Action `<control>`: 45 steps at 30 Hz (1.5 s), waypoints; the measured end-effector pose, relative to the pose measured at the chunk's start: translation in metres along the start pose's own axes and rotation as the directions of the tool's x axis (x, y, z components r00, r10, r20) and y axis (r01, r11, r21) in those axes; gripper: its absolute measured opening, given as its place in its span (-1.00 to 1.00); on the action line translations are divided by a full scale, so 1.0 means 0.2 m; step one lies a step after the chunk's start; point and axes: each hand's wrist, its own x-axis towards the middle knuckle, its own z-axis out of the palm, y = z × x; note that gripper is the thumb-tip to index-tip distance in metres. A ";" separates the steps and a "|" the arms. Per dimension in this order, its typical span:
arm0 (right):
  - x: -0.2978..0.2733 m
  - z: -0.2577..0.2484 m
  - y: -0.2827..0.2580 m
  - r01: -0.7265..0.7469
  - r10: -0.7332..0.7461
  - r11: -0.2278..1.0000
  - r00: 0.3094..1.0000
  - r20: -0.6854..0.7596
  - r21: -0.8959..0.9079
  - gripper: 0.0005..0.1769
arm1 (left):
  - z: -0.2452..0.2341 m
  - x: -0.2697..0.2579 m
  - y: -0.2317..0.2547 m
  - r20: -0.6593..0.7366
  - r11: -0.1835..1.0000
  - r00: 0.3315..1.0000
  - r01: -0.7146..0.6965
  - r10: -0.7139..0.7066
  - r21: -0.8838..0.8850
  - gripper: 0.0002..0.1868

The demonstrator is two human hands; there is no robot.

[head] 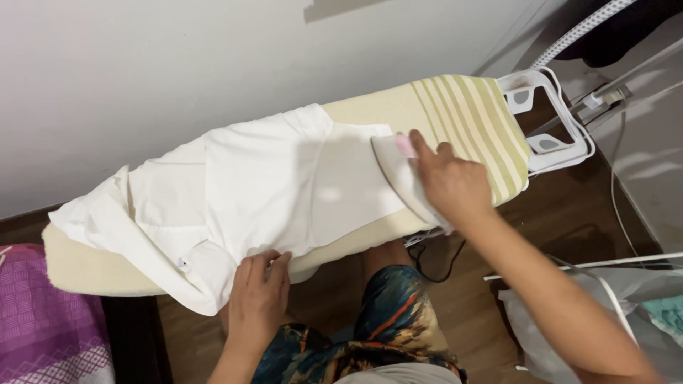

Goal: Ironing a white dress shirt on an ironing board.

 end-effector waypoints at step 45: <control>0.19 -0.38 -0.16 0.311 0.285 0.355 0.862 -0.419 0.882 -0.88 | -0.90 0.63 -0.23 -0.422 0.966 0.899 -0.010 0.121 0.257 -0.91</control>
